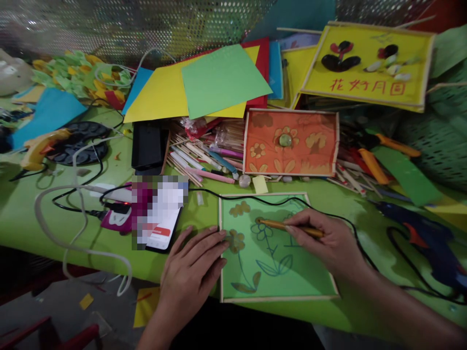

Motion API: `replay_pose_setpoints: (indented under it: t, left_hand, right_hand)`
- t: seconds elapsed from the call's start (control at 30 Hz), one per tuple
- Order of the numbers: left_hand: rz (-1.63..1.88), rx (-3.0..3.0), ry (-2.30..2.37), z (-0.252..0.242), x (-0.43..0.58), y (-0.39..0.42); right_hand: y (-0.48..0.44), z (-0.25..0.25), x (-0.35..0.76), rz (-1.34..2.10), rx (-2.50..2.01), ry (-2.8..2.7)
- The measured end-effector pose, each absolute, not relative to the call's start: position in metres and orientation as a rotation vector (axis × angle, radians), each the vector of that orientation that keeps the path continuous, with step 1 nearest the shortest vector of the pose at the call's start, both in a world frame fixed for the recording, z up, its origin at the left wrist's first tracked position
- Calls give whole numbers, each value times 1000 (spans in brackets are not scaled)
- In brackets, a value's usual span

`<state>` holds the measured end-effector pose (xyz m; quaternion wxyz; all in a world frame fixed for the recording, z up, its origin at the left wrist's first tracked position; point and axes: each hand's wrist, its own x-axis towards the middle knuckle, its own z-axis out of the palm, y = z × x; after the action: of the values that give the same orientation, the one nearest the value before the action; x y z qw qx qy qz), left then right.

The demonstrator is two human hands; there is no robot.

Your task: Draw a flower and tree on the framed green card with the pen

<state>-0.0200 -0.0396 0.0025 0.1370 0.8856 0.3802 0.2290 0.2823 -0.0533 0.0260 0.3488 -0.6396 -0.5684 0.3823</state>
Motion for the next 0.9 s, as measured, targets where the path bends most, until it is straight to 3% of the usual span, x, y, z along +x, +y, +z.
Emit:
replay_pose_setpoints:
  t: [0.9]
  left_hand:
    - [683, 2568, 1077, 1, -21, -38]
  right_hand:
    - [-58, 23, 285, 955, -1682, -1356]
